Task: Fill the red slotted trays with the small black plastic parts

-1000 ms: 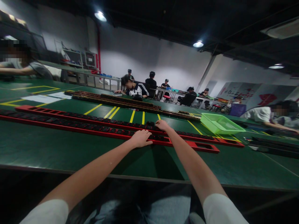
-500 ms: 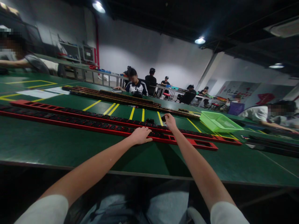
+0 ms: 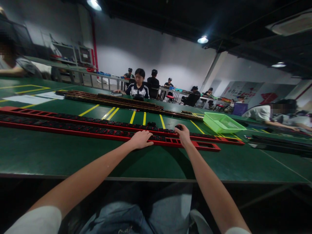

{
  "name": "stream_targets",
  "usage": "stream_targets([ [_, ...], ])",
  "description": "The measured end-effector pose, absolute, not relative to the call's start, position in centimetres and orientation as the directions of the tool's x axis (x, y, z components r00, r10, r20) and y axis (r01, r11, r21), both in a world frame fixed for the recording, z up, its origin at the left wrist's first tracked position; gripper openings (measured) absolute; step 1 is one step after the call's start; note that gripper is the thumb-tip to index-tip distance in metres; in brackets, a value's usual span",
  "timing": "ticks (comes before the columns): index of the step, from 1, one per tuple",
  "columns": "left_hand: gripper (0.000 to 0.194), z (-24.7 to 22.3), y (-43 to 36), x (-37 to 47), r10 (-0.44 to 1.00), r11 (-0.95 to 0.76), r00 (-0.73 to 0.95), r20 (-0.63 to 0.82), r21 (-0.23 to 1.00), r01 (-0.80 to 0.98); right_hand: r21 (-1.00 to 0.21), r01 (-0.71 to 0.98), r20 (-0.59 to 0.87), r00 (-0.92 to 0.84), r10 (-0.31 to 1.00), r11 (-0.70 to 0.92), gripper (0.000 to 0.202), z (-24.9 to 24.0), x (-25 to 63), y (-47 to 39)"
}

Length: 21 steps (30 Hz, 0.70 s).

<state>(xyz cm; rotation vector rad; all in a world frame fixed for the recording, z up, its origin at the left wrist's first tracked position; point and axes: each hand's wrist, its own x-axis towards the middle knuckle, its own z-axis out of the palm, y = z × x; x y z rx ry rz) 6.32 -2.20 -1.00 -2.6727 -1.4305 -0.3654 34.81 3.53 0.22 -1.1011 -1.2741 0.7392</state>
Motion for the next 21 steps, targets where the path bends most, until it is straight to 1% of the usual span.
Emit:
stream_targets([
  [3, 0.061, -0.9, -2.3, 6.3, 0.813, -0.555, 0.531, 0.239, 0.045, 0.831, -0.835, 0.381, 0.474, 0.129, 0.871, 0.398, 0.046, 0.0, 34.2, 3.4],
  [5, 0.062, -0.9, -2.3, 6.3, 0.814, -0.557, 0.531, 0.237, 0.054, 0.829, -0.773, 0.476, 0.505, 0.06, 0.861, 0.42, 0.045, -0.2, 33.8, 3.3],
  [9, 0.062, -1.1, -2.2, 6.2, 0.808, -0.561, 0.533, 0.252, 0.051, 0.826, -0.716, 0.511, 0.515, -0.073, 0.854, 0.475, 0.046, -0.2, 33.4, 2.9],
  [13, 0.061, -1.3, -2.0, 6.2, 0.8, -0.561, 0.536, 0.269, 0.02, 0.827, -0.618, 0.568, 0.54, -0.195, 0.819, 0.543, 0.038, 0.1, 33.5, 2.4],
  [18, 0.062, -1.2, -2.1, 6.2, 0.799, -0.563, 0.539, 0.266, 0.016, 0.826, -0.527, 0.62, 0.582, -0.236, 0.778, 0.582, 0.037, 0.3, 33.5, 2.2],
  [21, 0.061, -1.1, -2.2, 6.3, 0.798, -0.565, 0.541, 0.267, 0.016, 0.825, -0.498, 0.624, 0.595, -0.259, 0.761, 0.603, 0.036, 0.3, 33.4, 2.1],
])
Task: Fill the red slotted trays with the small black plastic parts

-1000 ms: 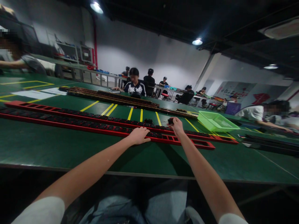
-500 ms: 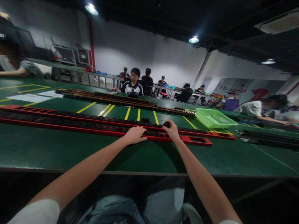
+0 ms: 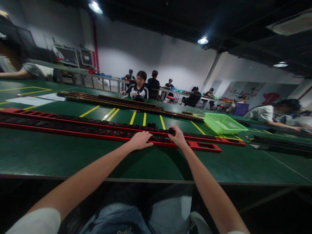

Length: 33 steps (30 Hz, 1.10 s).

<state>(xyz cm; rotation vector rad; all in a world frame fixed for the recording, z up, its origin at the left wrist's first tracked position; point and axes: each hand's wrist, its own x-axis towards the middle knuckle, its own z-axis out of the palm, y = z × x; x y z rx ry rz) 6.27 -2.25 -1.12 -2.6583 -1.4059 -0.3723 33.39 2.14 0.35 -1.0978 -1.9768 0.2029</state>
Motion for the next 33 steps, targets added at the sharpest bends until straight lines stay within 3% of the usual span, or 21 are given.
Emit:
stream_targets([
  [8, 0.06, -1.0, -2.2, 6.3, 0.799, -0.567, 0.539, 0.268, 0.035, 0.823, -0.6, 0.54, 0.475, -0.353, 0.806, 0.59, 0.042, 0.4, 33.7, 2.1],
  [17, 0.061, -1.0, -2.3, 6.2, 0.798, -0.568, 0.54, 0.267, 0.034, 0.823, -0.664, 0.545, 0.292, -0.442, 0.848, 0.513, 0.032, 0.9, 34.0, 1.5],
  [33, 0.059, -1.1, -2.1, 6.3, 0.796, -0.568, 0.542, 0.27, 0.025, 0.822, -0.532, 0.671, 0.259, -0.452, 0.854, 0.516, 0.029, 1.6, 33.9, 1.0],
])
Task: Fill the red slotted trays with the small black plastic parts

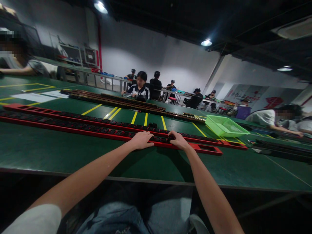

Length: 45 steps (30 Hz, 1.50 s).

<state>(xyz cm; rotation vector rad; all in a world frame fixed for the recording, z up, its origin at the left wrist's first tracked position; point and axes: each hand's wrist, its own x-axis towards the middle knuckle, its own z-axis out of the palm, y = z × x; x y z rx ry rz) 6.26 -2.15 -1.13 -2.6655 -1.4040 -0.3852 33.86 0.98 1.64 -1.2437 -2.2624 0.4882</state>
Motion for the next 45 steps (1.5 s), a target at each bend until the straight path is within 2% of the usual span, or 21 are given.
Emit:
stream_targets([
  [12, 0.057, -0.86, -2.39, 6.35, 0.804, -0.559, 0.533, 0.263, 0.029, 0.829, -0.495, 0.665, 0.265, -0.497, 0.826, 0.559, 0.031, 1.67, 33.62, 0.55],
  [18, 0.058, -0.8, -2.46, 6.39, 0.804, -0.56, 0.536, 0.258, 0.023, 0.828, -0.514, 0.626, 0.272, -0.53, 0.803, 0.587, 0.033, 1.48, 33.78, 0.77],
  [32, 0.06, -0.76, -2.5, 6.36, 0.801, -0.564, 0.541, 0.257, 0.019, 0.825, -0.537, 0.65, 0.245, -0.49, 0.837, 0.538, 0.032, 1.96, 33.44, 0.42],
  [45, 0.06, -0.87, -2.37, 6.31, 0.798, -0.565, 0.542, 0.264, 0.015, 0.825, -0.511, 0.632, 0.287, -0.514, 0.808, 0.583, 0.034, 1.49, 33.7, 0.76],
])
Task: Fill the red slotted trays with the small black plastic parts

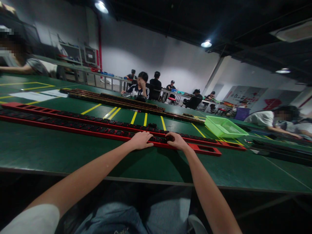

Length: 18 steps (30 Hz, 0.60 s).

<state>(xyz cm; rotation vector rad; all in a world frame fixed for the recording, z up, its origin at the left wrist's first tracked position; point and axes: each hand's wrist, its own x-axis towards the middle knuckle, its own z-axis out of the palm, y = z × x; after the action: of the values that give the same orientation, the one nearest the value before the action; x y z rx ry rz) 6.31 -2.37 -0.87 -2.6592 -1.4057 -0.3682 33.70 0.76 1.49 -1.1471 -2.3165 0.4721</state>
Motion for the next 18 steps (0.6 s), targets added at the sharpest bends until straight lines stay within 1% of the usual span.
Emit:
stream_targets([
  [13, 0.06, -0.7, -2.5, 6.4, 0.804, -0.558, 0.538, 0.253, 0.01, 0.83, -0.482, 0.656, 0.271, -0.519, 0.811, 0.581, 0.035, 1.8, 33.6, 0.6],
  [18, 0.06, -0.8, -2.5, 6.3, 0.801, -0.564, 0.541, 0.256, 0.019, 0.825, -0.507, 0.669, 0.238, -0.496, 0.835, 0.543, 0.034, 2.4, 33.4, 0.1],
])
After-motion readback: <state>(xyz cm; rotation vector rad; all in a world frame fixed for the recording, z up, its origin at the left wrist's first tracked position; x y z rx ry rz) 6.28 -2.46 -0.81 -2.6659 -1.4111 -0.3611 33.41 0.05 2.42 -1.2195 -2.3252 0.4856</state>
